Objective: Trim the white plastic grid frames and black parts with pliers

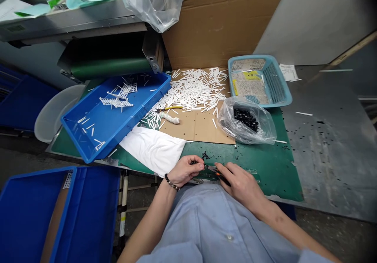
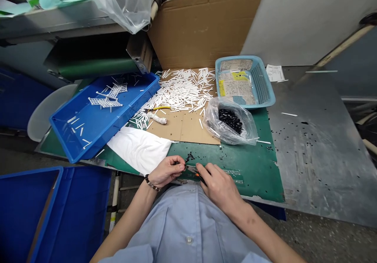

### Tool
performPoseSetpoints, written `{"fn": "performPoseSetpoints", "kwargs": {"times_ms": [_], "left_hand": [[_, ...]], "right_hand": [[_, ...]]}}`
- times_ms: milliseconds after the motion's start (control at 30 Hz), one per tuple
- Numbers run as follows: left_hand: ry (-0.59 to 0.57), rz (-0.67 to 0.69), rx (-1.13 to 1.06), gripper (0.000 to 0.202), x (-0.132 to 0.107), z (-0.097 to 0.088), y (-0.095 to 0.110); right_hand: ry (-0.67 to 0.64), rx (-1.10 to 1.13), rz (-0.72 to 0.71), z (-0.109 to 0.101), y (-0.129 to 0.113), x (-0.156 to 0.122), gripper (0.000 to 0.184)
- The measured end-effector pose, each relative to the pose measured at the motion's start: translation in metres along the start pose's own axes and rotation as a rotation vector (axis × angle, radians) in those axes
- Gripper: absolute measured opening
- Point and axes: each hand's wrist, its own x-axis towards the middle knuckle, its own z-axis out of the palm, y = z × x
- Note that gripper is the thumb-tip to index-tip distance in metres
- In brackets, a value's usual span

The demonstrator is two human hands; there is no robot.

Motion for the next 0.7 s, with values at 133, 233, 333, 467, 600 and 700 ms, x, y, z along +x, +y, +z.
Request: {"fn": "performPoseSetpoints", "kwargs": {"times_ms": [133, 233, 333, 467, 600, 700], "left_hand": [[-0.01, -0.012, -0.038, 0.042, -0.003, 0.002, 0.0], [-0.01, -0.013, -0.047, 0.041, -0.005, 0.004, 0.002], [-0.023, -0.021, -0.049, 0.041, -0.004, 0.007, 0.002], [-0.056, -0.03, -0.061, 0.04, -0.004, 0.01, 0.002], [-0.107, -0.018, -0.064, 0.039, -0.004, 0.016, 0.007], [-0.168, -0.01, -0.069, 0.035, -0.003, 0.023, 0.012]], "right_hand": [[-0.004, 0.041, 0.017, 0.001, 0.001, -0.004, 0.039], [-0.025, 0.055, 0.034, 0.0, 0.0, -0.006, 0.039], [-0.013, 0.058, 0.052, -0.001, 0.001, -0.009, 0.039], [0.029, 0.059, 0.069, -0.004, 0.001, -0.012, 0.037], [0.049, 0.083, 0.089, -0.007, 0.003, -0.016, 0.039], [0.081, 0.083, 0.109, -0.006, 0.006, -0.02, 0.04]]}}
